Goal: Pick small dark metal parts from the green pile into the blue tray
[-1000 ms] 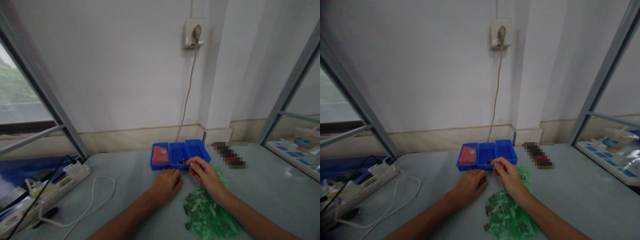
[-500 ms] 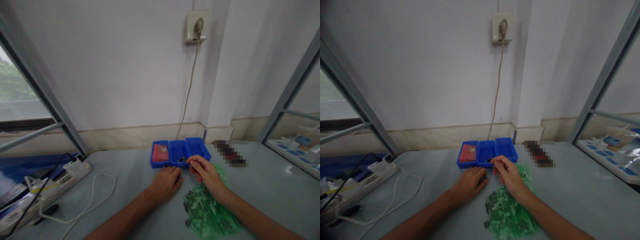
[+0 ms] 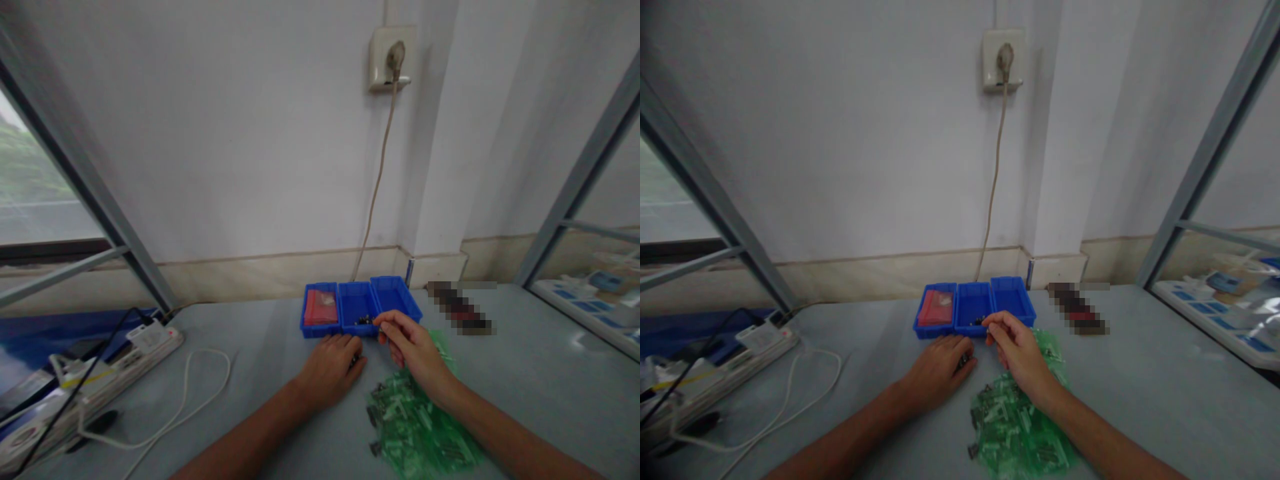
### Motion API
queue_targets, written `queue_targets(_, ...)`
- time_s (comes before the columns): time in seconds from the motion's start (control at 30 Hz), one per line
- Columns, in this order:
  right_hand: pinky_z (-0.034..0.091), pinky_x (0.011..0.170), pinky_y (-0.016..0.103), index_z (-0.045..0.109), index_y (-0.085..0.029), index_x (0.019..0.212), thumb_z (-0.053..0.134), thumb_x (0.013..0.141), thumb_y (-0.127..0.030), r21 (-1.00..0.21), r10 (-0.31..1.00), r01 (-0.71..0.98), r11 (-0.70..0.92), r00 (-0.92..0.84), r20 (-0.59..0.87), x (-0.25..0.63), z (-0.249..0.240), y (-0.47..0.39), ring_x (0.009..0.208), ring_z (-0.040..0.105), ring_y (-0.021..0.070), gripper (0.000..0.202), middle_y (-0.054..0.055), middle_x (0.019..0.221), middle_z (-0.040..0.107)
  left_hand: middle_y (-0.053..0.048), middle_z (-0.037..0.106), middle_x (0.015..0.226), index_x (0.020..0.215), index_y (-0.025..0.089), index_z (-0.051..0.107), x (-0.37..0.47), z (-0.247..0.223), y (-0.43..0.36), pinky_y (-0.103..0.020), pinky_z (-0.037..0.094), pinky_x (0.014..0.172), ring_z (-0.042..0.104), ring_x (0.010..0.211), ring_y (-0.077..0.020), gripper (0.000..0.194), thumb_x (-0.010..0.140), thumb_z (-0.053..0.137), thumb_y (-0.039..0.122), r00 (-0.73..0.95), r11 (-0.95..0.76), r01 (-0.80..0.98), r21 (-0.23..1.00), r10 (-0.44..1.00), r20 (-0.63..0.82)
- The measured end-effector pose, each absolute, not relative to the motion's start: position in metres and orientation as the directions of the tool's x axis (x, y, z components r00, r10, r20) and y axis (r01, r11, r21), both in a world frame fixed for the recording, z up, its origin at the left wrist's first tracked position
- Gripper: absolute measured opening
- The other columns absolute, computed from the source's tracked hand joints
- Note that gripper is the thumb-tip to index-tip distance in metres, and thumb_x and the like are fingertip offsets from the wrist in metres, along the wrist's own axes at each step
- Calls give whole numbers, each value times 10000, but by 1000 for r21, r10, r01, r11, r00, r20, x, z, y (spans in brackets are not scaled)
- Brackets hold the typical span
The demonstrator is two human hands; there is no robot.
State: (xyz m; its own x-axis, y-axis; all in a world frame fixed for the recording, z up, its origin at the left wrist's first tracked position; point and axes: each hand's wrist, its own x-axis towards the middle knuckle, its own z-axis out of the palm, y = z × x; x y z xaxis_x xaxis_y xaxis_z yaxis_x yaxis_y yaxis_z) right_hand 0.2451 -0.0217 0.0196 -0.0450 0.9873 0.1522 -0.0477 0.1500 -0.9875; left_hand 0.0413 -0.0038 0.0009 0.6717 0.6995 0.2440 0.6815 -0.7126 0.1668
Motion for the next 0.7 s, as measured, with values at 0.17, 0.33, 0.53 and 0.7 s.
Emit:
queue_targets(0.17,321,412,231,675,-231,987,650,903,-534,-988,987,-40,148,-53,150,245,20,-21,446,410,102,316,-24,697,598,-49,664,1016,1037,214,560,42,2,-4,-348,459,834,620,946,-237,90,1029,538,300,669,-708,684,176,705,235)
queue_targets(0.33,310,402,232,676,-233,972,650,891,-548,-989,989,-38,141,-42,143,244,20,-21,433,396,99,327,-25,683,595,-46,664,1012,1036,216,564,41,3,-4,-349,456,837,619,949,-238,84,1025,545,297,667,-706,683,184,707,236)
queue_targets(0.53,307,402,221,677,-229,974,652,902,-533,-988,987,-55,147,-48,150,244,19,-21,435,401,92,314,-25,676,599,-43,667,1015,1030,217,560,42,3,-5,-353,455,837,619,953,-242,70,1020,560,286,664,-702,687,186,711,230)
queue_targets(0.7,305,403,217,678,-229,984,650,913,-518,-987,987,-61,149,-51,152,245,18,-21,436,399,88,300,-27,681,600,-49,667,1017,1032,215,562,42,5,-5,-354,456,839,619,957,-247,71,1019,560,286,660,-696,694,186,717,224)
